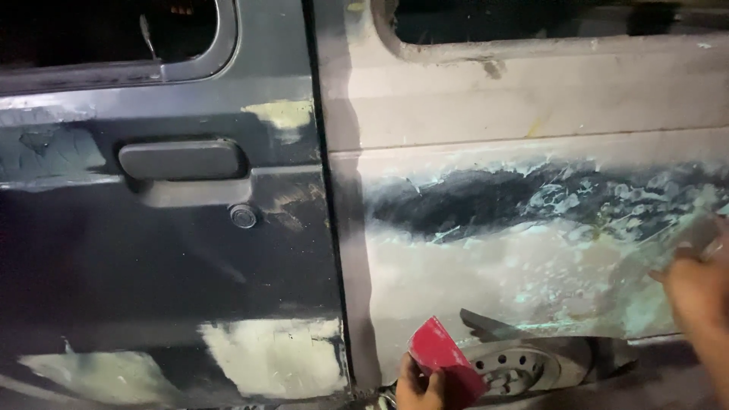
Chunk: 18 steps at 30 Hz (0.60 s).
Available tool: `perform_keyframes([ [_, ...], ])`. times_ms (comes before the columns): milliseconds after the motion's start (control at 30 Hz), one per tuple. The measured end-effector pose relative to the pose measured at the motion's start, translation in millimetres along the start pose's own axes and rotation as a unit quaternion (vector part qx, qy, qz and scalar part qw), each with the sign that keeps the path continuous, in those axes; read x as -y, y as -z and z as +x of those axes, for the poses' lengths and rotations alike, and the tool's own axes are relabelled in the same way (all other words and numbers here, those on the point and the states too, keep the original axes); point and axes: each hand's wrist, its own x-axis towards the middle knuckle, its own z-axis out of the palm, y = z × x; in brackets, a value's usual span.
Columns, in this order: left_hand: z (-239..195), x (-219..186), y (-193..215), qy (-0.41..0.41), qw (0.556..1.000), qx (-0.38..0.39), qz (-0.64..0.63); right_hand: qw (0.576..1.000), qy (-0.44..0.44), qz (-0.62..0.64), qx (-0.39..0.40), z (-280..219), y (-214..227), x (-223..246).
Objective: The person sands a section of a car's side panel using a red sanding block and a metal scraper. They work on a light-colored patch of filler or primer, smoothing the surface with repetitive hand motions.
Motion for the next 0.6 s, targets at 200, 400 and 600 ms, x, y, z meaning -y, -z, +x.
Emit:
perform_keyframes([
  [200, 34.9, 32.4, 5.6, -0.011, 0.997, 0.036, -0.066, 0.994, 0.055, -0.089, -0.019, -106.6, -24.8, 102.3],
  [400, 25.0, 16.8, 7.0, -0.034, 0.998, 0.022, -0.051, 0.992, 0.049, -0.092, 0.072, -164.9, -43.4, 217.7],
  [600, 44.6, 35.1, 9.7, -0.031, 0.996, 0.001, -0.087, 0.962, 0.219, -0.156, 0.038, -204.4, -82.2, 197.1],
])
